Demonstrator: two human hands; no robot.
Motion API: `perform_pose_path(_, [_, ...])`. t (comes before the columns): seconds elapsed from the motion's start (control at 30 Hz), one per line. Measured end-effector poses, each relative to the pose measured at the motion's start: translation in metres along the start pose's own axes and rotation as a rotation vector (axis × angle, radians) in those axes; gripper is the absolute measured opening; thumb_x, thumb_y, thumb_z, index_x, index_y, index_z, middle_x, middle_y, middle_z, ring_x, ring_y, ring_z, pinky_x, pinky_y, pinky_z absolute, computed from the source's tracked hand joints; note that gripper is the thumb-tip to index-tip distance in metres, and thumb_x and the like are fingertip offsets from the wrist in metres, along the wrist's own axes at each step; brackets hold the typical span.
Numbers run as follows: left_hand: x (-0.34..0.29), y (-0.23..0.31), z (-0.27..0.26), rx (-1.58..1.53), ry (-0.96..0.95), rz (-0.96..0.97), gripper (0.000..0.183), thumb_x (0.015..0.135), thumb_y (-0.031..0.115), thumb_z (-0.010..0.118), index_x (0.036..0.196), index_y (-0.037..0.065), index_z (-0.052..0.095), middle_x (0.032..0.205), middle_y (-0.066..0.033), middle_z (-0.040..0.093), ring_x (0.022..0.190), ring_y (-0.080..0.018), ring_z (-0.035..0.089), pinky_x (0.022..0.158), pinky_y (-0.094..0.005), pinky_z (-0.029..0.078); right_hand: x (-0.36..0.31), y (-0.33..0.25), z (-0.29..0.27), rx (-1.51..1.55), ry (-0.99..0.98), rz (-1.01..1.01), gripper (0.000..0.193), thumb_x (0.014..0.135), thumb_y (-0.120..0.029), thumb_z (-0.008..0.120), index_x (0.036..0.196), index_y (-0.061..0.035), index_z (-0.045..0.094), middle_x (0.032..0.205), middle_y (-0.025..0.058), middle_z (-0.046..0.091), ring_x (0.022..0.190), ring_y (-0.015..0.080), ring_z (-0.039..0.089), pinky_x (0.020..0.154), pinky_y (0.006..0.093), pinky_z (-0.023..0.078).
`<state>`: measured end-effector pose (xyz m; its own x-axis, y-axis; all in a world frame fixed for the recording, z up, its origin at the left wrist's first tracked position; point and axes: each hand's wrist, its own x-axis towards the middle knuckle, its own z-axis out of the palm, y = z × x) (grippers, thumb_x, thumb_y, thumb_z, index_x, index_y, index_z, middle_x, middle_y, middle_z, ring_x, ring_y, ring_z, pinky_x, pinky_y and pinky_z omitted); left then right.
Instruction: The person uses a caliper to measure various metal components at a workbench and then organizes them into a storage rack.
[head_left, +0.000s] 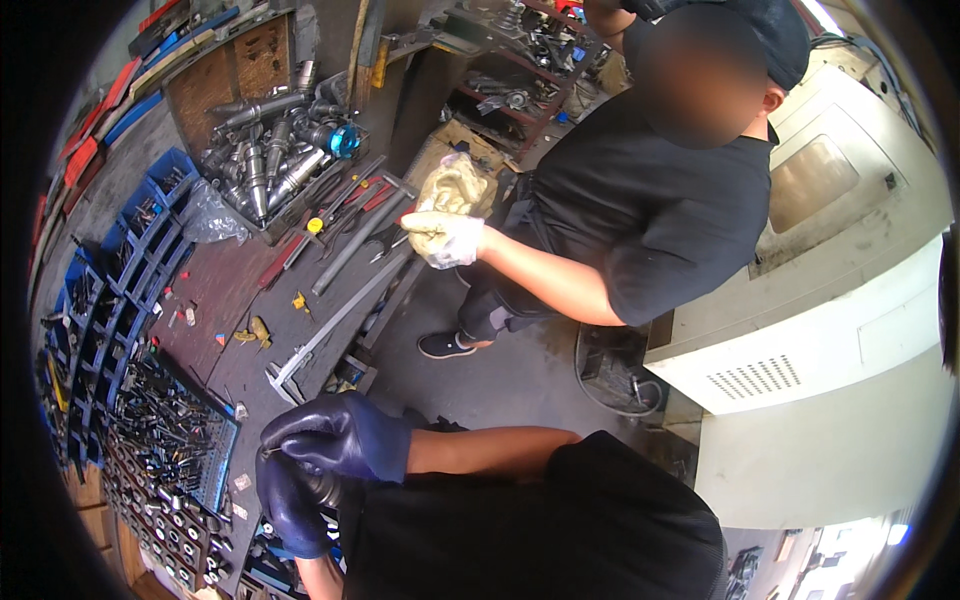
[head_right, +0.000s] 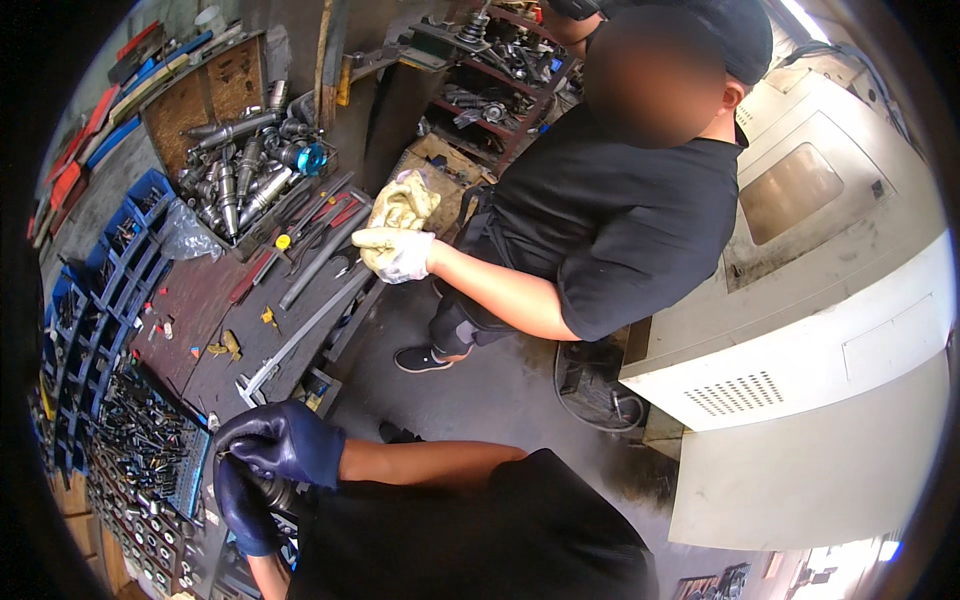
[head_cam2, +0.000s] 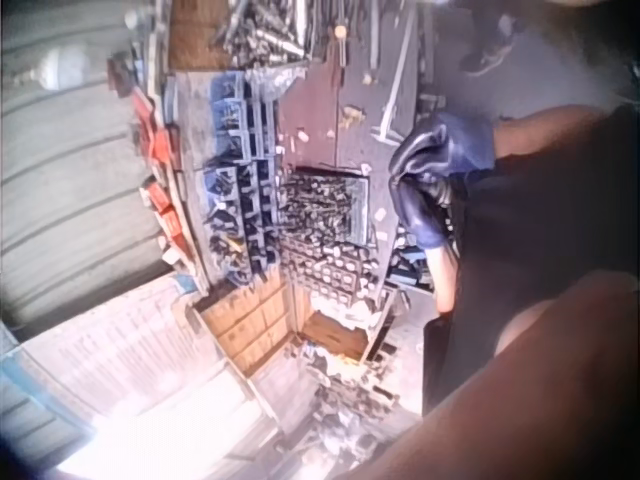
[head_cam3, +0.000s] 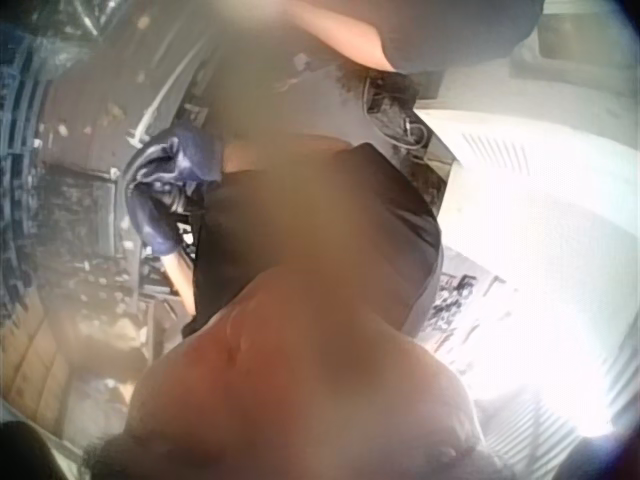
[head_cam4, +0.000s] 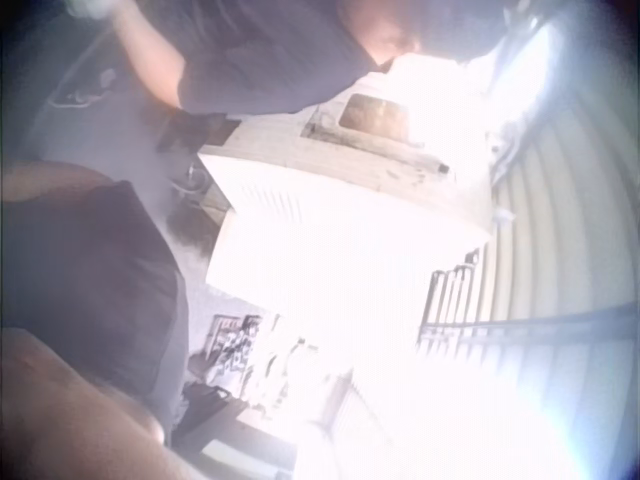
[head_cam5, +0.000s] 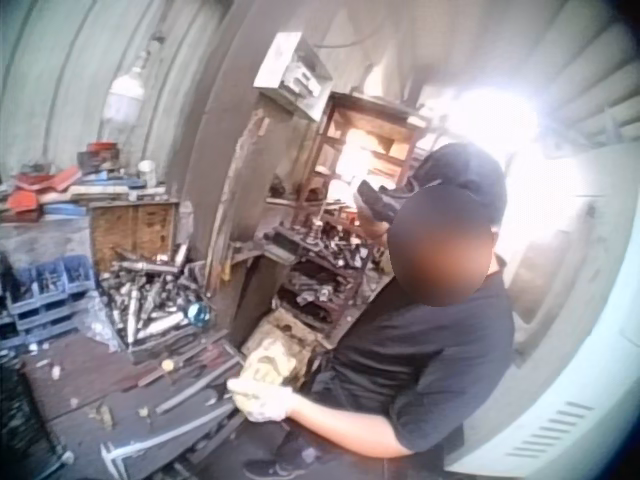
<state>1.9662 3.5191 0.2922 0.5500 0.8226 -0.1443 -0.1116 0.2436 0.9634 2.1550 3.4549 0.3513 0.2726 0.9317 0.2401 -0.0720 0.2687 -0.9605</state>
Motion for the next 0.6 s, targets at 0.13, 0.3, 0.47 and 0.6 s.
perform_pose_path(0.13, [0.002, -0.004, -0.005, 0.083, 0.021, 0.026, 0.043, 0.112, 0.026, 0.042, 0.14, -0.004, 0.054, 0.135, -0.0104, 0.061, 0.125, -0.0199, 0.057, 0.111, -0.0356, 0.041, 0.0, 0.02, -0.008, 0.322, -0.127, 0.13, 0.033, 0.097, -0.022, 0.075, 0.122, -0.0008, 0.072, 0.113, 0.0065, 0.076, 0.103, 0.0128, 0.068, 0.09, 0.0324, 0.056])
perform_pose_path(0.3, [0.0, 0.005, 0.006, 0.015, 0.039, 0.012, 0.044, 0.108, 0.028, 0.048, 0.138, -0.004, 0.057, 0.132, -0.0108, 0.061, 0.121, -0.0192, 0.057, 0.108, -0.0352, 0.042, -0.002, 0.021, -0.013, 0.068, -0.146, -0.007, 0.036, 0.094, -0.012, 0.075, 0.129, -0.0046, 0.07, 0.125, 0.0102, 0.073, 0.112, 0.0166, 0.068, 0.096, 0.033, 0.054])
perform_pose_path(0.47, [0.0, 0.003, 0.009, -0.026, 0.105, -0.015, 0.047, 0.105, 0.032, 0.053, 0.136, -0.003, 0.058, 0.13, -0.0101, 0.062, 0.12, -0.0197, 0.058, 0.108, -0.0359, 0.043, -0.002, 0.004, -0.004, -0.204, 0.012, -0.068, 0.022, 0.099, -0.01, 0.067, 0.119, -0.0023, 0.073, 0.111, 0.0098, 0.077, 0.101, 0.0116, 0.069, 0.087, 0.0307, 0.056])
perform_pose_path(0.6, [0.0, 0.009, 0.013, 0.04, 0.022, 0.018, 0.039, 0.107, 0.024, 0.047, 0.132, -0.003, 0.059, 0.127, -0.0102, 0.063, 0.116, -0.0192, 0.06, 0.105, -0.0345, 0.045, -0.005, 0.015, -0.001, 0.207, -0.029, 0.228, 0.024, 0.1, -0.01, 0.068, 0.123, -0.0024, 0.072, 0.117, 0.0079, 0.076, 0.104, 0.0124, 0.068, 0.091, 0.0305, 0.055])
